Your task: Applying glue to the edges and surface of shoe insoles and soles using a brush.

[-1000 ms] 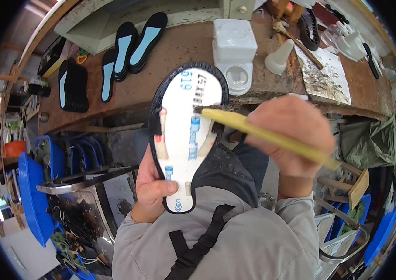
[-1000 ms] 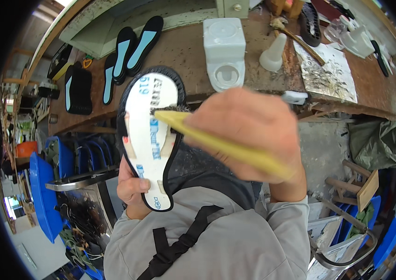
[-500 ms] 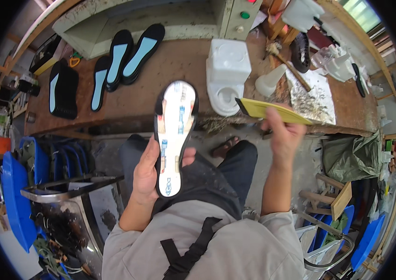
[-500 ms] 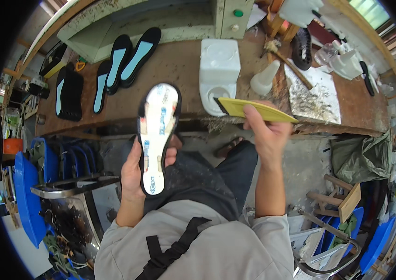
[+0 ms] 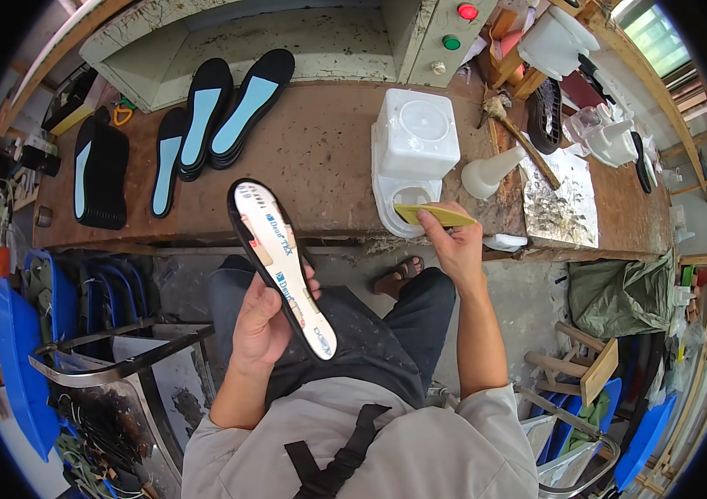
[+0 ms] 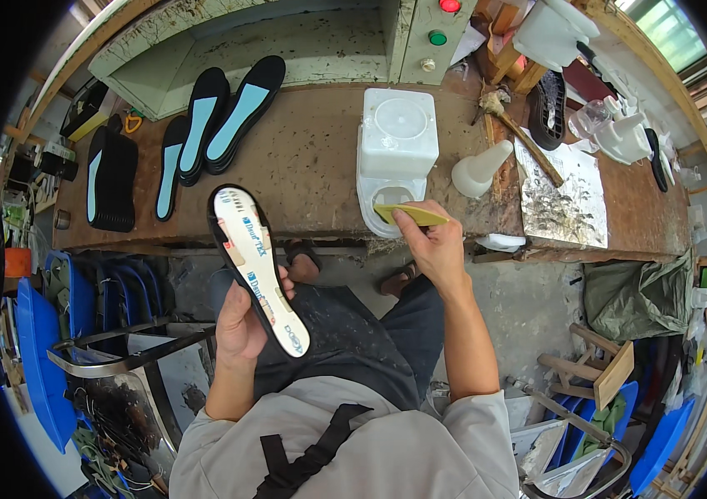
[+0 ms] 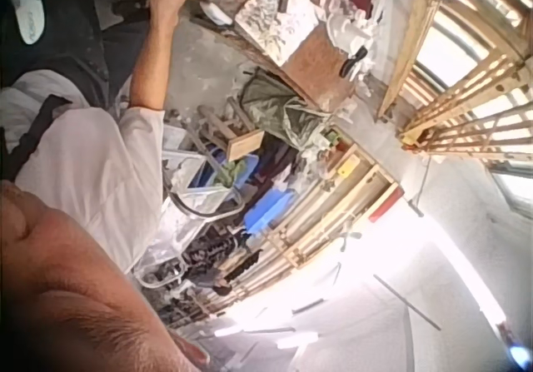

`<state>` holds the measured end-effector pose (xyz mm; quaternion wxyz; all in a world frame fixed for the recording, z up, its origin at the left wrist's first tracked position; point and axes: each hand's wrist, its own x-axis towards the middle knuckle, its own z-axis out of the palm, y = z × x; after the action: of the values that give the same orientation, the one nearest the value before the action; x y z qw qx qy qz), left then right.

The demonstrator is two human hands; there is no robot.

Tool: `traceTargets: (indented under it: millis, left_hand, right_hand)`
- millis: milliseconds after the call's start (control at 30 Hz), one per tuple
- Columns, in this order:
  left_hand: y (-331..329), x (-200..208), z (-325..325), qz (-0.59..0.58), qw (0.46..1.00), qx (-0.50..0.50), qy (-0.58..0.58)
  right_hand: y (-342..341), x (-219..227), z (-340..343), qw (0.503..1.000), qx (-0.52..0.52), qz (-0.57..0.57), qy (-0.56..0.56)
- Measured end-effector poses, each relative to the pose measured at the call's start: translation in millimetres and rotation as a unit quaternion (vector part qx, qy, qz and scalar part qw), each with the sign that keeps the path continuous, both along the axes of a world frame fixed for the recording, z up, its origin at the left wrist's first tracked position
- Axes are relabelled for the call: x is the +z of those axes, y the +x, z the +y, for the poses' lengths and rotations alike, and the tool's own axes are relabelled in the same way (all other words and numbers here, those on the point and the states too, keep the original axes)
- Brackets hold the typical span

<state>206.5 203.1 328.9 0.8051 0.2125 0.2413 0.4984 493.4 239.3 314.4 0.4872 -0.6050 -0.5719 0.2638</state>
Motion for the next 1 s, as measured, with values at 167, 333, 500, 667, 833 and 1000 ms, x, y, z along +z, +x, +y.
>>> traceTargets:
  millis: [167, 333, 500, 667, 833, 1000]
  left_hand:
    - [-3, 16, 6, 0.129, 0.989, 0.014, 0.072]
    - [-10, 25, 9, 0.123, 0.99, 0.016, 0.059]
    - [0, 28, 10, 0.094, 0.994, 0.04, 0.046]
    - [14, 44, 1, 0.053, 0.996, 0.007, 0.07]
    - [17, 71, -21, 0.01, 0.998, -0.008, 0.058]
    - [14, 78, -36, 0.014, 0.997, 0.005, 0.07]
  right_hand:
    - [11, -5, 1, 0.973, -0.013, 0.213, -0.092]
    - [4, -2, 0, 0.978, -0.009, 0.18, -0.109]
    - [-11, 42, -28, 0.932, -0.023, 0.359, -0.043]
    - [-63, 90, -86, 0.919, 0.104, 0.376, 0.054]
    - [-85, 110, -108, 0.957, 0.093, 0.267, 0.067]
    - [-84, 111, -122, 0.958, 0.132, 0.21, 0.142]
